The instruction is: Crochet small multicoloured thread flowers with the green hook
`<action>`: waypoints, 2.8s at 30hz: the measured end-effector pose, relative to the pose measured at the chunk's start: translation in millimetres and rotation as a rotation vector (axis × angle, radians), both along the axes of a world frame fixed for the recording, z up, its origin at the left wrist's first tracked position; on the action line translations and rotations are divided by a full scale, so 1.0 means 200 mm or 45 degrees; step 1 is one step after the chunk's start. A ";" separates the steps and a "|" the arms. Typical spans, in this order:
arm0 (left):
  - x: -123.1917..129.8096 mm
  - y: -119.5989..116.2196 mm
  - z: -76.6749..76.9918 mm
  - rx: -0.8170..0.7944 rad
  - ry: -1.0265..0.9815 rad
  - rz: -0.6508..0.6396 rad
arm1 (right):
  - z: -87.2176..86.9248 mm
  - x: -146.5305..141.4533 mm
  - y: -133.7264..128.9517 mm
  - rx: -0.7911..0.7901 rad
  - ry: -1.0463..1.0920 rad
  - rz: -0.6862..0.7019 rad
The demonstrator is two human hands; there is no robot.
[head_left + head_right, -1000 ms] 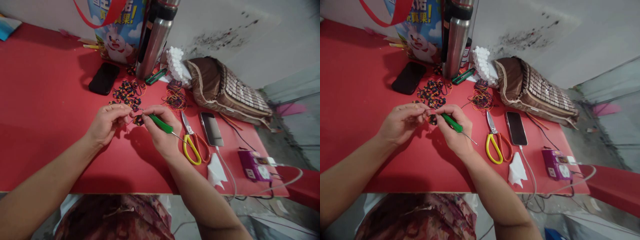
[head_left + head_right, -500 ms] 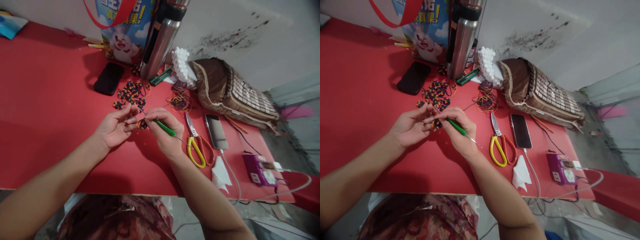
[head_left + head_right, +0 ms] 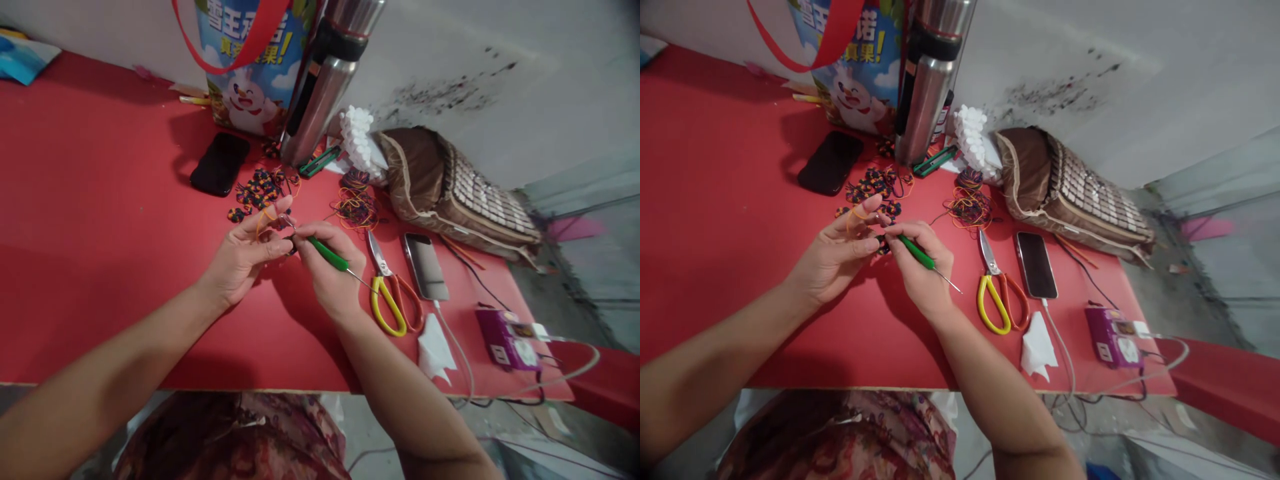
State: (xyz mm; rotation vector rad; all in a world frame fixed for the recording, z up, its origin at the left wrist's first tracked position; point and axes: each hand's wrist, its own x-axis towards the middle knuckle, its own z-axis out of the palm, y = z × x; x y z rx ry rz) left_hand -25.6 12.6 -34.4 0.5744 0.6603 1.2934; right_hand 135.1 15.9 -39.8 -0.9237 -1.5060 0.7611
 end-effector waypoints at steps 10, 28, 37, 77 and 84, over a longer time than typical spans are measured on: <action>0.06 -0.05 -0.01 0.158 0.219 0.244 | 0.01 -0.04 -0.04 0.202 -0.049 -0.142; 0.01 -0.01 -0.02 0.218 0.229 0.223 | 0.01 -0.01 -0.04 0.275 -0.150 -0.050; 0.01 -0.01 -0.01 0.144 0.124 0.213 | 0.00 -0.01 -0.06 0.270 -0.163 0.016; -0.03 -0.01 0.02 0.042 0.144 0.128 | 0.02 0.01 -0.05 0.662 -0.455 -0.046; -0.02 -0.01 0.04 0.019 0.110 0.132 | 0.05 0.01 -0.04 0.520 -0.286 0.028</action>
